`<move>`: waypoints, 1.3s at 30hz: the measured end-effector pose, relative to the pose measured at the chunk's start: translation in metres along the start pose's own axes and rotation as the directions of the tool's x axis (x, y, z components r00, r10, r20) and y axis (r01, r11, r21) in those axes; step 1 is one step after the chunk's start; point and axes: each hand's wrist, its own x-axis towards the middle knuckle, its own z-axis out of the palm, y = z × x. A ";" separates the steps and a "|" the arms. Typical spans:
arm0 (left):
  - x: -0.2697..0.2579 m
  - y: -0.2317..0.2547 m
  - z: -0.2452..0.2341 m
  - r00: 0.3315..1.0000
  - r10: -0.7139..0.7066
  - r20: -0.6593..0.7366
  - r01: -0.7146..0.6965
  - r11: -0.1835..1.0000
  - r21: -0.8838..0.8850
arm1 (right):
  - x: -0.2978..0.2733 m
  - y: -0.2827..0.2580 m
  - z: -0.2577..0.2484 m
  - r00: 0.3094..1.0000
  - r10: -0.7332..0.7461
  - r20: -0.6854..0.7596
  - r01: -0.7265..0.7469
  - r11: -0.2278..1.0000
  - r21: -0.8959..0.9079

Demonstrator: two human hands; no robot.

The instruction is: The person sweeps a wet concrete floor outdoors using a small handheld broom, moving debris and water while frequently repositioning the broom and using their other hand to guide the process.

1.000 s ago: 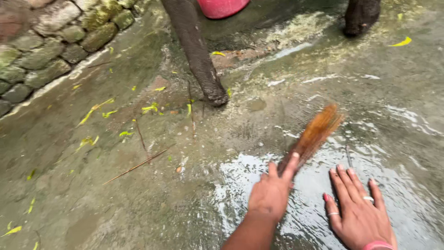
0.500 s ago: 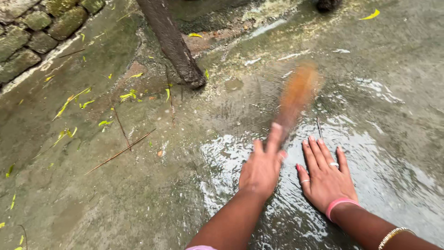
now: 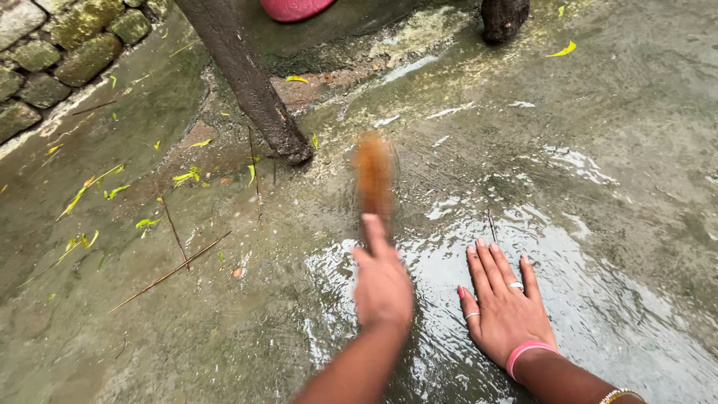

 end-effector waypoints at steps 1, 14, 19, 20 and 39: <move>-0.007 -0.004 0.010 0.988 0.154 0.028 -0.154 0.988 0.002 | 0.000 -0.001 0.000 1.000 0.004 0.003 -0.004 1.000 -0.002; 0.001 -0.053 -0.011 0.990 0.104 -0.092 -0.092 0.988 0.122 | 0.006 -0.003 -0.009 0.977 0.037 0.209 -0.020 0.996 -0.082; -0.008 -0.071 -0.021 0.971 0.219 0.091 -0.237 0.916 0.324 | 0.006 0.000 -0.007 0.982 0.017 0.186 0.009 0.991 -0.136; -0.007 -0.073 -0.023 0.966 0.196 0.168 -0.245 0.901 0.358 | 0.006 -0.001 -0.007 0.983 0.015 0.185 0.010 0.991 -0.133; 0.003 -0.097 -0.077 0.998 0.038 -0.040 -0.032 0.989 0.141 | 0.030 -0.023 -0.024 0.845 0.204 0.495 -0.121 0.974 -0.193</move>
